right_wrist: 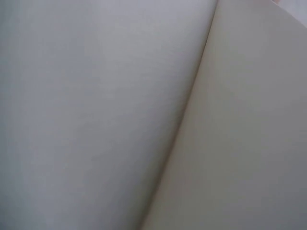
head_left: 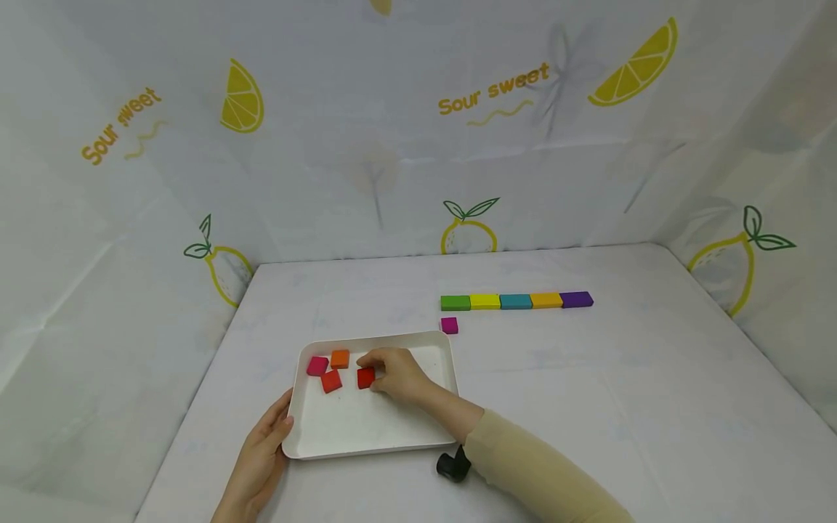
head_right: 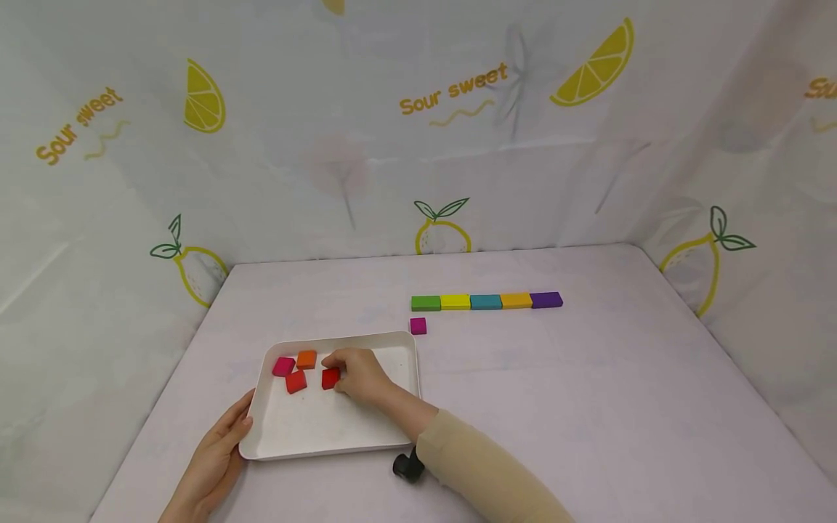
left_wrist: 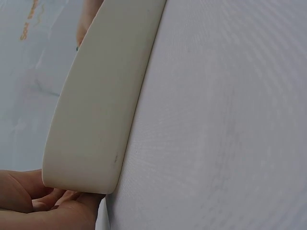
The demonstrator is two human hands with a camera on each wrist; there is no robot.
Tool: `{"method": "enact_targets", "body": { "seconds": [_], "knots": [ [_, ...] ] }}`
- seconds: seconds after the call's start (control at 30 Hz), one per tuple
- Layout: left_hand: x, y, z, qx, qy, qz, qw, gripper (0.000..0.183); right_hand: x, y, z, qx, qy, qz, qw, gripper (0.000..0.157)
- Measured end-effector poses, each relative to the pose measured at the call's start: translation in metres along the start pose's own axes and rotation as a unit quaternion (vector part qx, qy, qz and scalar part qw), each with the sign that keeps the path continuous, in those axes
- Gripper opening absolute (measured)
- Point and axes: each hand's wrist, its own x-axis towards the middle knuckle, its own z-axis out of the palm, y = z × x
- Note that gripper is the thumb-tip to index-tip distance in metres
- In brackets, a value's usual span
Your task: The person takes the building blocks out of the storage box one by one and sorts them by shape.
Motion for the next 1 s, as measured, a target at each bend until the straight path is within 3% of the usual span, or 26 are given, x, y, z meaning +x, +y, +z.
{"method": "enact_targets", "body": {
  "seconds": [0.47, 0.73, 1.0],
  "knots": [
    [-0.001, 0.001, 0.001, -0.005, 0.008, -0.013, 0.9999, 0.061, -0.005, -0.011, -0.008, 0.026, 0.002, -0.003, 1.000, 0.038],
    [-0.001, 0.003, 0.001, -0.006, 0.002, -0.004, 1.0000, 0.061, -0.016, -0.019, -0.038, 0.061, 0.016, 0.005, 0.998, 0.039],
    [0.000, 0.002, -0.001, -0.012, -0.002, 0.002, 0.9999, 0.061, -0.018, -0.006, -0.077, 0.112, 0.076, 0.018, 0.991, 0.040]
  ]
}}
